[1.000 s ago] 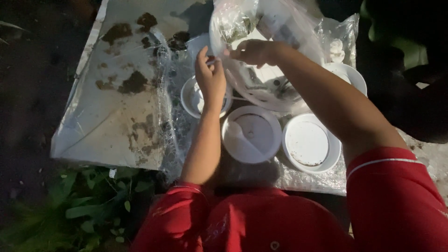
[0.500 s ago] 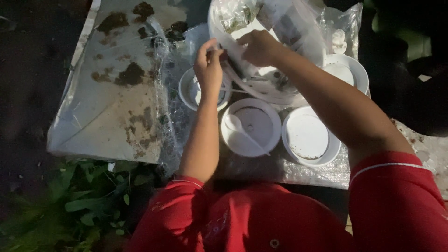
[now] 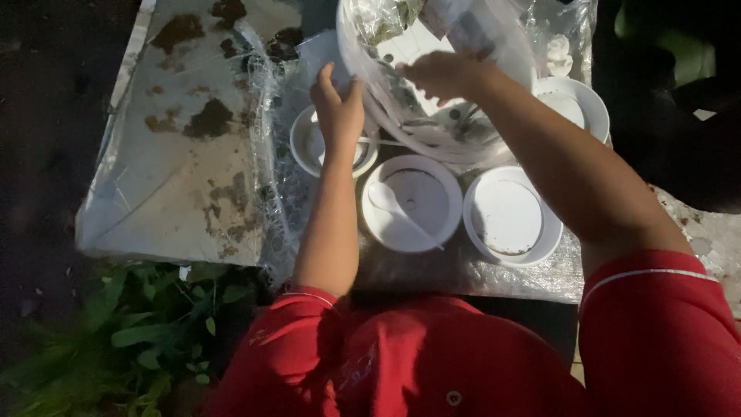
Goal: Sorting small fish from a plastic bag into several white bowls arranged on a surface.
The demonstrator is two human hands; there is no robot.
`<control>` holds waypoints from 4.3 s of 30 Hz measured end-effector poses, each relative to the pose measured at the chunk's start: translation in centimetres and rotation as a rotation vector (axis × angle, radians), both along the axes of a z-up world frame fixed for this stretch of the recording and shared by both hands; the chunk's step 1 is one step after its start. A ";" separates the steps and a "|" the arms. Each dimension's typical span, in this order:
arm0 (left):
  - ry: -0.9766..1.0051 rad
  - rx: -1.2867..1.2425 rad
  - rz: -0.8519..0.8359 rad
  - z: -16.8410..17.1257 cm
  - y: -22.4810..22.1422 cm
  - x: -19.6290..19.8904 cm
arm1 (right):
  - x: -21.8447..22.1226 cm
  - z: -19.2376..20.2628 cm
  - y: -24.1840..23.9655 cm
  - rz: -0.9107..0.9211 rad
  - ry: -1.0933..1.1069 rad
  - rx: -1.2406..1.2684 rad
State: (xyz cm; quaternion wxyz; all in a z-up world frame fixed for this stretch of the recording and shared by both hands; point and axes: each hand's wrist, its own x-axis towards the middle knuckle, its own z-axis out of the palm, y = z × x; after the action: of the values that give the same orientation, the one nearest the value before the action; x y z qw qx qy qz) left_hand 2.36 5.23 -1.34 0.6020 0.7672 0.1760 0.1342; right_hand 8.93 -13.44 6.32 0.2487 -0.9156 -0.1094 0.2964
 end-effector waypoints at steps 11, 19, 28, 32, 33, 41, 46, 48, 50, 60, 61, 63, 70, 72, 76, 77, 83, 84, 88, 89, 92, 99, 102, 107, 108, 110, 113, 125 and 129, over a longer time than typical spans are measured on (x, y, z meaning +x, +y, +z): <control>-0.145 -0.089 -0.117 2.0 -0.9 -1.4 | -2.9 3.3 -0.3 0.048 0.071 -0.055; -0.163 -0.010 -0.193 0.5 -1.5 -0.8 | -5.7 7.3 -1.1 0.365 0.108 -0.312; -0.200 -0.035 -0.188 1.5 -1.6 -1.8 | -6.1 5.4 -0.9 0.293 -0.136 -0.167; -0.177 -0.124 -0.208 2.6 -1.5 -2.3 | -5.9 5.9 -1.4 0.447 -0.074 -0.233; -0.204 -0.147 -0.204 2.3 -1.6 -2.1 | -5.7 5.7 -1.4 0.414 0.011 -0.271; -0.220 -0.164 -0.204 2.0 -1.6 -2.0 | -3.3 0.4 -2.1 0.365 0.130 -0.348; -0.253 -0.137 -0.176 1.5 -1.6 -1.6 | -6.7 6.5 -1.1 0.131 0.207 -0.215; -0.257 -0.120 -0.159 1.3 -1.6 -1.4 | -2.7 0.6 -3.2 0.466 -0.114 -0.332; -0.258 -0.102 -0.141 1.6 -1.7 -1.7 | -1.5 -0.9 -3.8 0.803 -0.435 -0.437; -0.274 -0.082 -0.035 2.3 -1.6 -1.9 | -2.6 1.9 -1.3 0.046 0.001 -0.132; -0.240 -0.094 -0.023 2.6 -1.6 -2.0 | -2.8 2.4 -1.0 0.053 0.041 -0.113; -0.211 -0.077 -0.009 3.1 -1.6 -2.3 | -1.1 0.0 -1.0 0.040 0.039 -0.068; -0.140 -0.049 0.010 3.4 -1.6 -2.3 | -0.6 -1.5 2.1 0.074 0.003 -0.006; -0.145 -0.044 0.001 3.2 -1.5 -2.2 | 1.4 -5.0 2.8 0.130 -0.091 -0.024; -0.129 -0.048 0.005 3.3 -1.7 -2.2 | 2.7 -7.5 3.2 0.254 -0.255 -0.025; -0.129 -0.048 0.004 3.0 -1.6 -2.0 | 2.1 -6.7 3.3 0.253 -0.254 -0.025; -0.065 -0.049 0.007 2.4 -1.5 -1.4 | 2.3 -6.1 3.0 0.120 -0.185 -0.063; -0.089 -0.042 0.008 1.7 -1.4 -1.0 | 3.0 -6.9 3.0 0.022 -0.157 -0.062; -0.105 -0.050 0.021 2.2 -1.6 -1.2 | 0.8 -3.7 3.4 0.091 -0.122 0.003; -0.105 -0.050 0.021 2.1 -1.5 -1.1 | 0.8 -3.5 3.4 0.091 -0.122 0.003; -0.125 -0.020 0.021 2.1 -1.5 -1.3 | 0.5 -2.7 3.1 0.123 -0.102 -0.017; -0.088 -0.032 -0.030 2.1 -1.3 -1.4 | 4.8 -3.3 -2.1 0.261 -0.182 -0.105; -0.090 -0.050 -0.078 2.7 -1.5 -1.8 | 2.9 -0.4 -4.2 0.376 -0.173 -0.140; -0.134 -0.061 -0.117 2.3 -1.7 -1.6 | 1.4 -0.9 -6.8 0.485 -0.066 -0.529; -0.166 -0.044 -0.114 2.0 -1.7 -1.5 | 1.3 -1.4 -7.4 0.481 -0.052 -0.498; -0.199 -0.027 -0.111 1.9 -1.7 -1.5 | 0.9 -1.4 -8.3 0.476 -0.039 -0.468; -0.196 -0.038 -0.103 2.5 -1.7 -1.9 | 0.5 -0.4 -9.1 0.594 -0.108 -0.431; -0.216 -0.021 -0.103 2.2 -1.7 -2.3 | -2.0 -1.9 -9.4 0.721 -0.268 -0.585; -0.384 0.153 -0.122 0.3 -1.9 -1.7 | -2.7 -1.9 -10.4 0.412 -0.163 -0.314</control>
State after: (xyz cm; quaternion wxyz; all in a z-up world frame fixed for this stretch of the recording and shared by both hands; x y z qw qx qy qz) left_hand 0.68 3.34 -1.02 0.5714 0.7803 0.0008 0.2543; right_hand 6.23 -23.80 4.39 0.0287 -0.9222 -0.2659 0.2792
